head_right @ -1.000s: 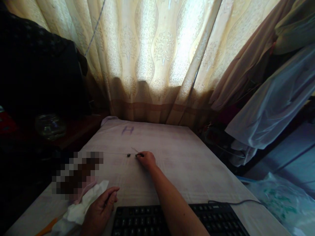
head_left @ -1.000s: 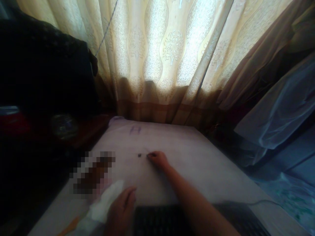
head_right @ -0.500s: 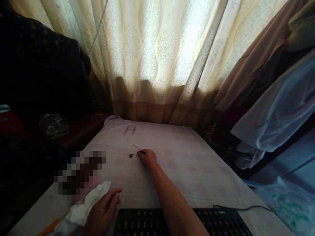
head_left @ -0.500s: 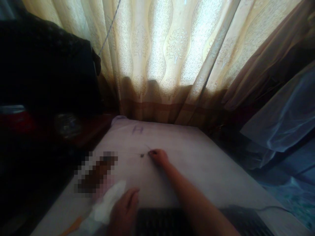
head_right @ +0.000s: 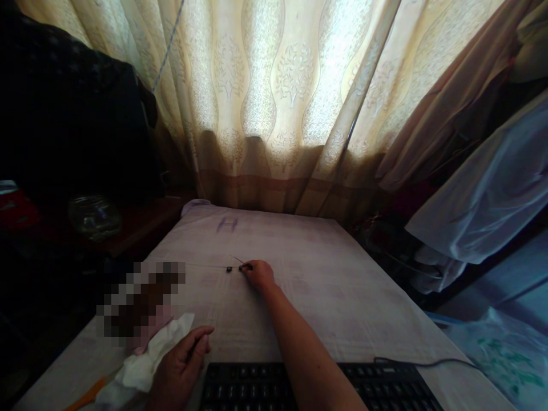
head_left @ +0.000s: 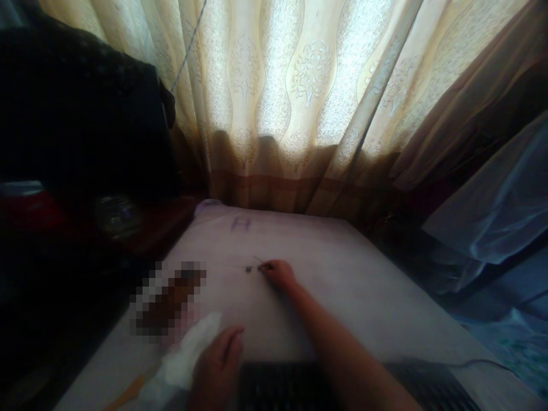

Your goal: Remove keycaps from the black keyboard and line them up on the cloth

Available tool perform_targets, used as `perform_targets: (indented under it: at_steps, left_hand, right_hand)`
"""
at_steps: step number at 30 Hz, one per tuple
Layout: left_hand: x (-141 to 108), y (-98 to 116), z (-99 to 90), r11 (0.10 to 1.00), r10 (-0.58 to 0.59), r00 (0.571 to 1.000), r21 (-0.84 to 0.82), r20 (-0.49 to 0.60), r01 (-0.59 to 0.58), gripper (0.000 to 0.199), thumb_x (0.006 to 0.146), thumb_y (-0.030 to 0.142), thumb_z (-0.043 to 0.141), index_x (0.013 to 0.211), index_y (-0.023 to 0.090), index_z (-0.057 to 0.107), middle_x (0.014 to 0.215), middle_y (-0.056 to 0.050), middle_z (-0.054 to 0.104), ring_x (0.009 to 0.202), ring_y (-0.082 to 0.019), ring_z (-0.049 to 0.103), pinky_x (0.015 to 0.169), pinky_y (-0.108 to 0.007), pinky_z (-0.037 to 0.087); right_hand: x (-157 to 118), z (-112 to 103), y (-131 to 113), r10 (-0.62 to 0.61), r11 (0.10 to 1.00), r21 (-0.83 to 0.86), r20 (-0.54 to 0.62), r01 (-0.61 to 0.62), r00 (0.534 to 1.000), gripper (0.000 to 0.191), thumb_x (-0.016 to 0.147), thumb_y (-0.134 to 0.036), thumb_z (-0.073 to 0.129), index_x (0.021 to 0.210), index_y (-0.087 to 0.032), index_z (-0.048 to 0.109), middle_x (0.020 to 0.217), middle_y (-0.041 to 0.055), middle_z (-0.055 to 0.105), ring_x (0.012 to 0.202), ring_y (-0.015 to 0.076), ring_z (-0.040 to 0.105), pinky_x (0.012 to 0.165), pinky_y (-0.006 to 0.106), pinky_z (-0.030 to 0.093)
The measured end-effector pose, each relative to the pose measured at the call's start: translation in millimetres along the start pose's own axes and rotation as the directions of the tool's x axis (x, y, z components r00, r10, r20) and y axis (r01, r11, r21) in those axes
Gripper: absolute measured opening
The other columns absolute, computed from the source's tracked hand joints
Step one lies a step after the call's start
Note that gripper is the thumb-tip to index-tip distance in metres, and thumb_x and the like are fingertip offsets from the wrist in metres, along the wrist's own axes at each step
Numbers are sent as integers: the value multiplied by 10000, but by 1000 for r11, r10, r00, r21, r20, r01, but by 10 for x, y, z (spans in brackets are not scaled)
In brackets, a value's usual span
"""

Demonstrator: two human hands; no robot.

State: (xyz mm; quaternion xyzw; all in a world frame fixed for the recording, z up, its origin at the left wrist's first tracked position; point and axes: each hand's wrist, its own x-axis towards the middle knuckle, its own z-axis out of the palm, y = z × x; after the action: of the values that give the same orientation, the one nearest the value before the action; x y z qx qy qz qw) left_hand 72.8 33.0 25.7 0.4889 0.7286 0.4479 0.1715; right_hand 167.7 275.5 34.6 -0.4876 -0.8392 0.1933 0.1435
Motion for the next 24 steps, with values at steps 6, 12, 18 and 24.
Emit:
perform_targets:
  at_steps: [6, 12, 18, 24]
  left_hand:
    - [-4, 9, -4, 1000, -15, 1000, -2, -14, 15, 373, 817, 419, 401, 933, 206, 685, 739, -44, 707, 701, -192, 669, 631, -282, 546]
    - [-2, -97, 62, 1000, -6, 999, 5, -42, 6, 347, 823, 395, 404, 931, 227, 688, 727, -29, 706, 676, -182, 662, 649, -280, 539]
    - [-25, -195, 142, 1000, -22, 998, -14, -52, 21, 368, 836, 431, 394, 944, 237, 687, 747, -36, 704, 711, -184, 659, 680, -281, 538]
    - [-22, -232, 183, 1000, -9, 999, -25, -48, 8, 383, 838, 422, 381, 956, 228, 689, 762, -42, 703, 717, -181, 660, 735, -300, 536]
  right_hand:
    - [-22, -47, -10, -11, 999, -33, -10, 11, 1000, 360, 819, -350, 564, 1157, -249, 640, 1064, 40, 698, 964, 187, 636, 804, 248, 455]
    - [-23, -47, -266, -79, 992, -102, 16, 80, 997, 367, 837, -366, 538, 1191, -300, 609, 1067, 16, 697, 988, 177, 629, 834, 246, 445]
    - [-8, 35, -515, -130, 971, -193, 76, 143, 989, 240, 795, -325, 561, 965, -280, 723, 973, 58, 720, 935, 226, 642, 782, 290, 453]
    - [171, 34, -671, -107, 975, -190, 34, 111, 994, 269, 827, -352, 531, 1037, -303, 692, 1021, 36, 707, 956, 204, 630, 761, 267, 451]
